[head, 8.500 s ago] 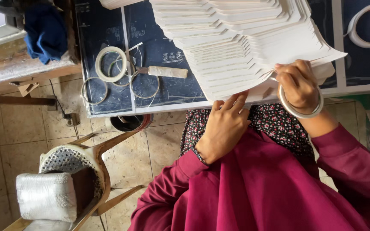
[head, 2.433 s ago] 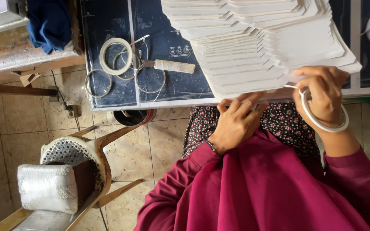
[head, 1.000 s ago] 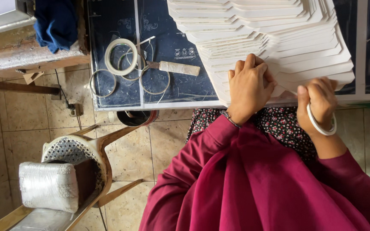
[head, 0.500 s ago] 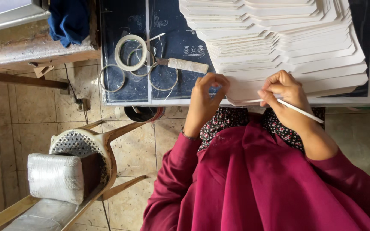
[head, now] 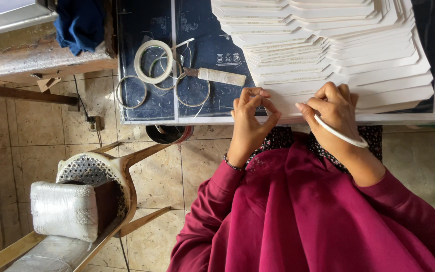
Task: The person sits with a stack of white paper sheets on their lap and applies a strip of white tape along the edge of each sheet. They use both hands to press the tape down and then move the sheet to the side. The person repeats this process for multiple sheets.
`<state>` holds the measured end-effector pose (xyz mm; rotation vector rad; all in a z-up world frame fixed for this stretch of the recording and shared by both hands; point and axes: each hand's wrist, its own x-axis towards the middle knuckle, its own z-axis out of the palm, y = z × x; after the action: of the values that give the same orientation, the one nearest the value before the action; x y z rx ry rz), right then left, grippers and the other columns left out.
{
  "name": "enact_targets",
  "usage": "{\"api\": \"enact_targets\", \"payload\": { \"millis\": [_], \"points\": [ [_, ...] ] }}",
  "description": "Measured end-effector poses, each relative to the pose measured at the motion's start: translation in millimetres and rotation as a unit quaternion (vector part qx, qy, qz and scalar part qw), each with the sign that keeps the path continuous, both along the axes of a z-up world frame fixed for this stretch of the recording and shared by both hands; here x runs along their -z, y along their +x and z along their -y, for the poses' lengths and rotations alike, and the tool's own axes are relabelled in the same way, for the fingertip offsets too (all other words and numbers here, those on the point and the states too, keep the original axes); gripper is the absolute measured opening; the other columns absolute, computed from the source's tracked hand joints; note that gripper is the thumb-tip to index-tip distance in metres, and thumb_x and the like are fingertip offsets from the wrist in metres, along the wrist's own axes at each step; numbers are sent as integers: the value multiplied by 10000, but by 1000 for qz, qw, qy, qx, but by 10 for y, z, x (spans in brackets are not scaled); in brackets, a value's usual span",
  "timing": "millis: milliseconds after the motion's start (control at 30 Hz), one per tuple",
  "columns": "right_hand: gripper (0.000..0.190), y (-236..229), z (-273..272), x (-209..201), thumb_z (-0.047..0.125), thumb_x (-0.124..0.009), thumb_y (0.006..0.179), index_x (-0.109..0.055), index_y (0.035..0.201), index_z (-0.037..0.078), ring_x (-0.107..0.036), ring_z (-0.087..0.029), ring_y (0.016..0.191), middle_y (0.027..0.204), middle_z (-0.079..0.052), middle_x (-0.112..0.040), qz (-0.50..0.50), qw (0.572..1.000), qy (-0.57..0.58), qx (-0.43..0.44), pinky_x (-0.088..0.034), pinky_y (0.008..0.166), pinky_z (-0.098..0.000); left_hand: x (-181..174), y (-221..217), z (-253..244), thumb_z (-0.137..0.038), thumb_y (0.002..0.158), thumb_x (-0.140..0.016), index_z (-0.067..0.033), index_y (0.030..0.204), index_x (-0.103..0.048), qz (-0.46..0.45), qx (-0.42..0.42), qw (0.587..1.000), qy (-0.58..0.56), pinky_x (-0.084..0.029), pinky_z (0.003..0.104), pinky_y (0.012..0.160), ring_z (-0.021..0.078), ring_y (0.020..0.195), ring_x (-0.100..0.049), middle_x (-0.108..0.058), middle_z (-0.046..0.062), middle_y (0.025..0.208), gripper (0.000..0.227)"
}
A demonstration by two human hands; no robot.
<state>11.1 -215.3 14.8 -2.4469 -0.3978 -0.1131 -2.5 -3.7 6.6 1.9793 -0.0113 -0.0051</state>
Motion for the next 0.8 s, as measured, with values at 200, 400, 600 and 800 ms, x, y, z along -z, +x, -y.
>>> {"api": "enact_targets", "payload": {
  "millis": [200, 400, 600, 800],
  "points": [
    [272, -67, 763, 196, 102, -929, 967, -693, 836, 69, -590, -288, 894, 901, -59, -647, 39, 998, -6, 52, -397, 954, -441, 40, 2, 44, -265, 808, -776, -257, 835, -671, -3, -15, 999, 45, -355, 424, 921, 234, 1124, -550, -586, -72, 1229, 109],
    [409, -38, 865, 258, 105, -1010, 878, -621, 757, 67, -533, -272, 855, 823, -54, -595, 75, 995, 32, 52, -388, 875, -414, 40, -124, 127, -158, 902, -803, -247, 913, -712, 173, -11, 979, 108, -342, 418, 953, 262, 1146, -472, -622, -25, 1264, 127],
    [474, -88, 854, 357, 267, -980, 942, -578, 768, 86, -523, -309, 934, 835, -29, -538, 100, 993, -17, 67, -361, 902, -468, 184, -233, 692, -303, 1021, -758, -339, 1288, -706, 286, 67, 898, 329, -284, 462, 1029, 234, 1258, -581, -607, -59, 1427, 275],
    [307, -115, 936, -32, -34, -880, 877, -584, 908, 38, -591, -386, 1081, 1171, -161, -649, 141, 989, -22, -27, -392, 1060, -498, 314, -418, 709, -258, 1084, -706, -251, 1423, -627, 303, 183, 894, 276, -381, 450, 1025, 213, 1286, -614, -571, -14, 1546, 348]
  ]
}}
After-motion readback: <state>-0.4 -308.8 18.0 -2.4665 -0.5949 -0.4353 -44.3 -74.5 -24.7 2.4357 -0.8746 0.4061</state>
